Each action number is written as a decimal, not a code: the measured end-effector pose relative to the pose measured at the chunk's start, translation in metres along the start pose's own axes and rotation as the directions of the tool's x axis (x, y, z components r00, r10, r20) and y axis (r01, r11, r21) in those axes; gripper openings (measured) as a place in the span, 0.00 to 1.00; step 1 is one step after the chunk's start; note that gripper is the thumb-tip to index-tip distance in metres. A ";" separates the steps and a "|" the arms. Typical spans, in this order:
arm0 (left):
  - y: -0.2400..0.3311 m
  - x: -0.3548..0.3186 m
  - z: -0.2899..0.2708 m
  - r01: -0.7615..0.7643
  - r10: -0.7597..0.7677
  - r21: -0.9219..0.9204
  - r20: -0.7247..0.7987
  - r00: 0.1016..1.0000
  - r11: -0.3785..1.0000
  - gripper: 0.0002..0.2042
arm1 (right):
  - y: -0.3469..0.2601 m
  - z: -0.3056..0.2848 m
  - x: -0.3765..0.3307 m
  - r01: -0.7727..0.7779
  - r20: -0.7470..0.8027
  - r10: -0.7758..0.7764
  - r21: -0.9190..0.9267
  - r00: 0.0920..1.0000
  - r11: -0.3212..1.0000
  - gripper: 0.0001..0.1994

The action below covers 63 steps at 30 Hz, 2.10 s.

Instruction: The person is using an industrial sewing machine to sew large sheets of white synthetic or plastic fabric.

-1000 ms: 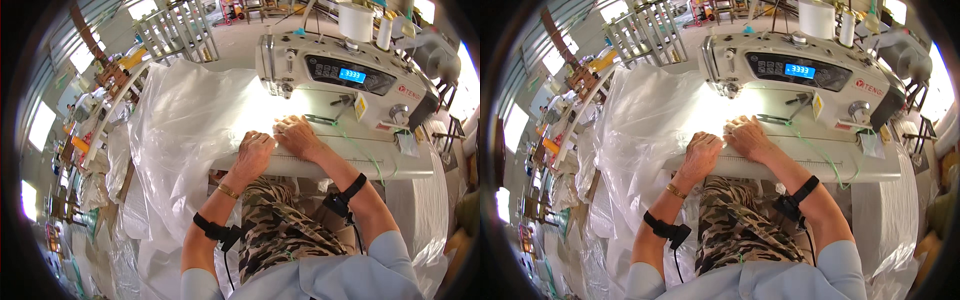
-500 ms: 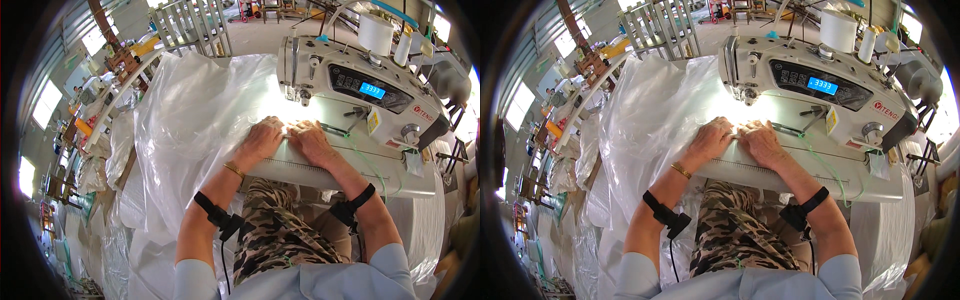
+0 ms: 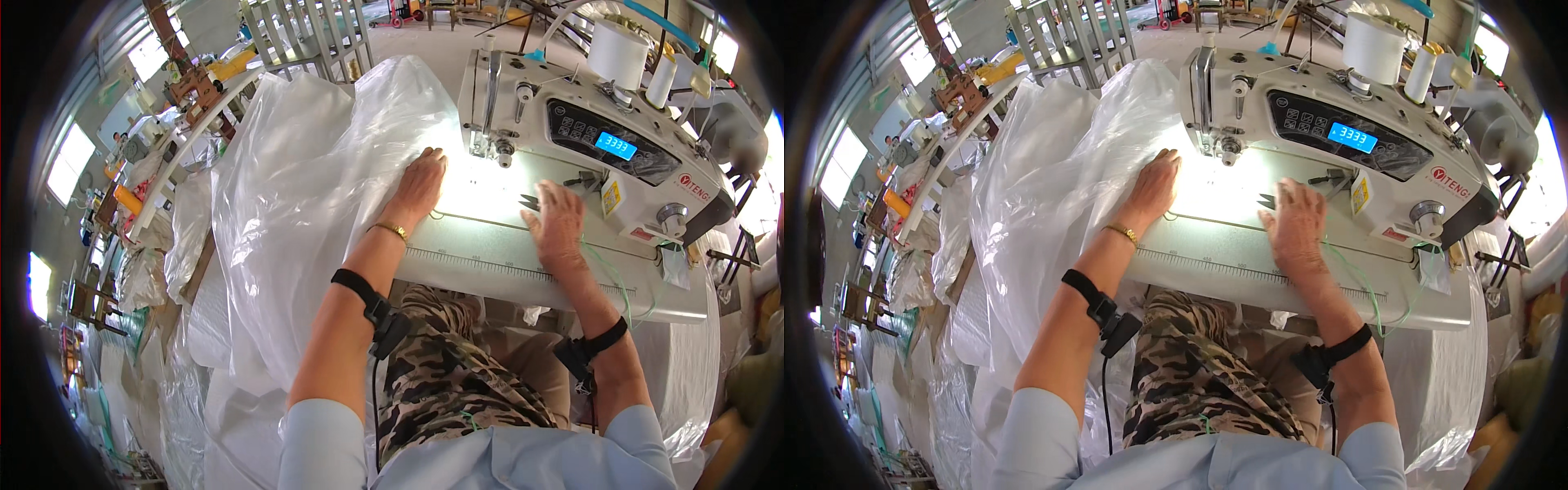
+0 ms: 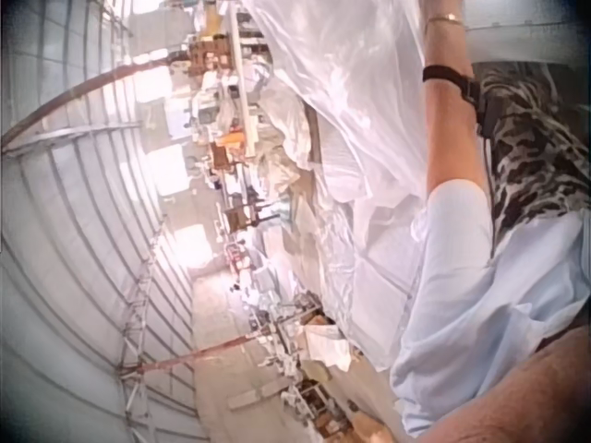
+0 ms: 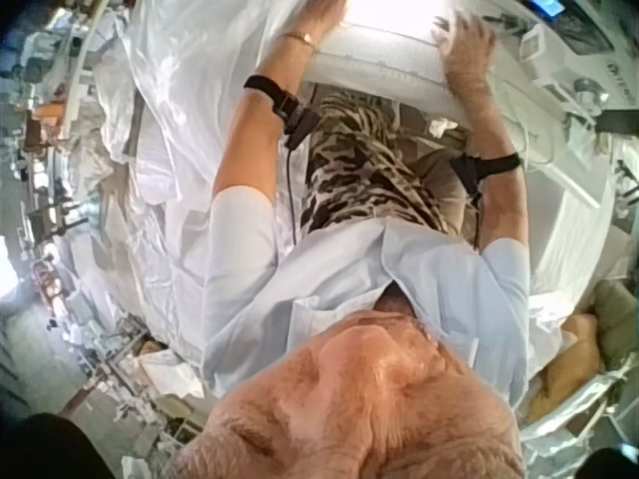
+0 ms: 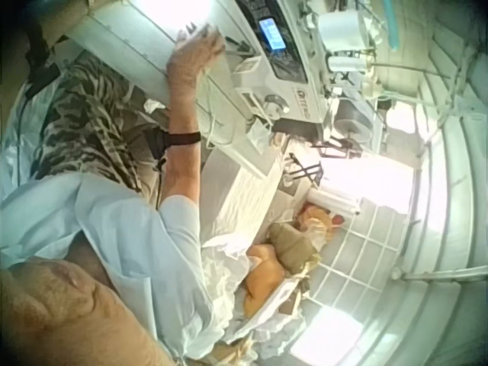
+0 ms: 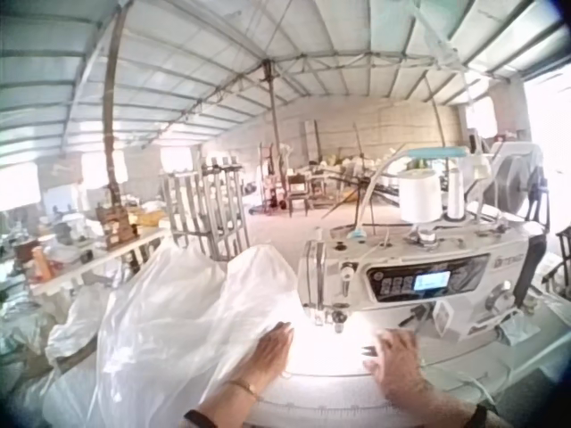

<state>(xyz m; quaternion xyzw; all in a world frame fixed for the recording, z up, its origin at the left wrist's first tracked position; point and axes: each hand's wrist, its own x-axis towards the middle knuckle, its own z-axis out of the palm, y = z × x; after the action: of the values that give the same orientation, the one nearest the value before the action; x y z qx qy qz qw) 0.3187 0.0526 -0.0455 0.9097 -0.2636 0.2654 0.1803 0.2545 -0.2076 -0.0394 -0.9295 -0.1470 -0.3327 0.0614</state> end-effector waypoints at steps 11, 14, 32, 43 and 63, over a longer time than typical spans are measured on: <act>-0.013 -0.006 0.001 0.210 -0.197 0.130 -0.103 0.975 0.969 0.05 | 0.004 -0.007 -0.008 -0.100 0.210 0.103 -0.022 0.972 0.995 0.16; -0.018 -0.017 -0.002 0.294 -0.286 0.058 -0.118 0.951 0.954 0.04 | 0.004 -0.007 -0.012 -0.056 0.200 0.063 -0.041 0.978 0.998 0.13; 0.035 -0.056 -0.036 0.246 -0.229 0.078 -0.186 0.956 0.966 0.03 | -0.060 0.025 0.026 0.022 0.128 -0.050 0.209 0.990 0.978 0.16; 0.032 -0.058 -0.036 0.221 -0.201 0.047 -0.269 0.942 0.974 0.03 | -0.074 0.005 0.019 0.190 0.286 -0.301 0.357 0.910 0.915 0.11; 0.189 -0.039 -0.166 -0.247 0.190 0.212 0.258 0.947 0.946 0.14 | -0.134 -0.074 -0.079 -0.253 0.249 -0.077 0.966 0.965 -0.047 0.29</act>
<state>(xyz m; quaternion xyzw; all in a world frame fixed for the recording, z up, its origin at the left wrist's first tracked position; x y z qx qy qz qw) 0.1170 -0.0052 0.0997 0.9146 -0.3486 0.2050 0.0055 0.1099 -0.1148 -0.0301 -0.6361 -0.2868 -0.0101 0.7163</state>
